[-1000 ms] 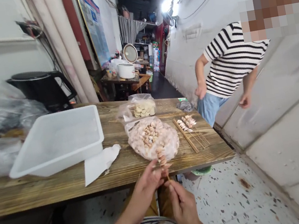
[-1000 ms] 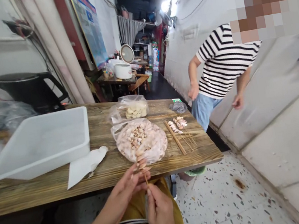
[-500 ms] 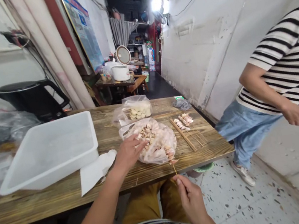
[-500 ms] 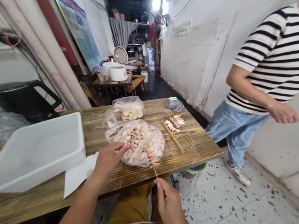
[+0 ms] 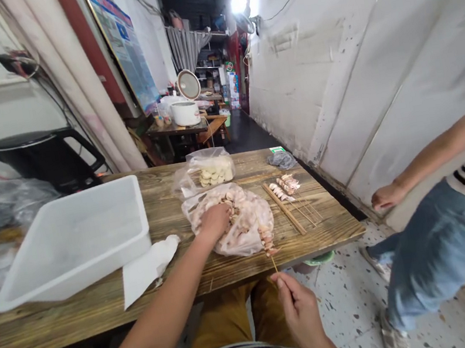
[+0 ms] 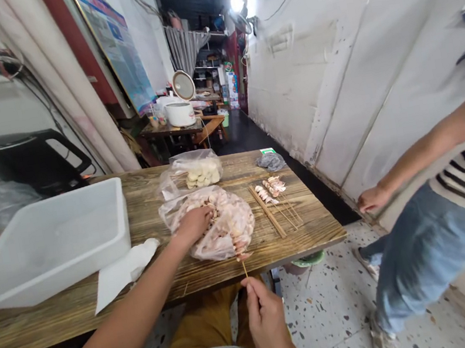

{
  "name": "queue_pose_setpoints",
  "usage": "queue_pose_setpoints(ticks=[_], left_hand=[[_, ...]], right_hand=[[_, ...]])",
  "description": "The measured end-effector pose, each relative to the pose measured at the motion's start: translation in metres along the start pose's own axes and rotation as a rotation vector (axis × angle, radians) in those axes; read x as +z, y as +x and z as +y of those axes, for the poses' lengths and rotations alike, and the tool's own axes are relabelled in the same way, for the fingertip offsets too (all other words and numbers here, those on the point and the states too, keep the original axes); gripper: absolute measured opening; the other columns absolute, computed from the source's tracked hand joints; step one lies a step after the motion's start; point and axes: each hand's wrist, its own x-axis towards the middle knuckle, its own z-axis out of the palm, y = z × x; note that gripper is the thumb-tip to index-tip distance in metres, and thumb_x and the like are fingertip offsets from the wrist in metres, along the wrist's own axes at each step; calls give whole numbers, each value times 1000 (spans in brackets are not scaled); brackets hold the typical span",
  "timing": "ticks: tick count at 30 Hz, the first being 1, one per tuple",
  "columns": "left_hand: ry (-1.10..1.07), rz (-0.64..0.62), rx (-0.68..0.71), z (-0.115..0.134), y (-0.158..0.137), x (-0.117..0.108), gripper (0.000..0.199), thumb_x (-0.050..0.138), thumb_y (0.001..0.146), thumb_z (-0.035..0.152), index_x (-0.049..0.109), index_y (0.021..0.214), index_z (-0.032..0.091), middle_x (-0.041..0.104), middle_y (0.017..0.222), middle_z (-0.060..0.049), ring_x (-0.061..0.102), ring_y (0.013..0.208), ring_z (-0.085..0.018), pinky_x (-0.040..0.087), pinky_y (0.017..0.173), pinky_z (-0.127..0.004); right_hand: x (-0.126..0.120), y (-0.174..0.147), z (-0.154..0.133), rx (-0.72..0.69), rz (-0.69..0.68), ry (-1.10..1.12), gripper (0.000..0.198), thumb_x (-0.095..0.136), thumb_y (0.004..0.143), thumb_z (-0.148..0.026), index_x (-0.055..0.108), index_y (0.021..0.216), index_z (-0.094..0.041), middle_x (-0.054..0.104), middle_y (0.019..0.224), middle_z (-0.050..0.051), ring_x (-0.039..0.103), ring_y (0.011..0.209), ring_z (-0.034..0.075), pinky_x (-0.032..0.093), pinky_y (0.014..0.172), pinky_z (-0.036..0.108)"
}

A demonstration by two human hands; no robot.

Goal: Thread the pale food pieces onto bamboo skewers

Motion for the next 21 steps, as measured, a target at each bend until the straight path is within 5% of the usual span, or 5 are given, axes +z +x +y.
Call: queue_pose_setpoints(ticks=[10,15,21], left_hand=[[286,-75,-63,9,17,14,19,51,76,18,69,82,13,67,92,-19,60,94,-29,41,80,-38],[160,26,-27,4,3,6,21,48,79,21,67,86,16,68,89,-13,62,89,-25,43,76,-33],[-156,169,-46,-6,-10,-22,34,44,83,38,66,96,16,69,71,-4,63,61,-16,47,59,-25]], right_hand=[[2,-2,-2,42,-19,15,29,37,92,-32,62,97,-16,45,55,-2,40,45,11,34,44,20],[0,-4,-2,40,-23,13,30,36,93,-32,61,97,-16,46,57,-2,40,47,11,33,44,20],[2,-5,-1,68,-58,52,29,37,92,-32,60,97,-16,40,55,-3,36,46,11,31,43,20]])
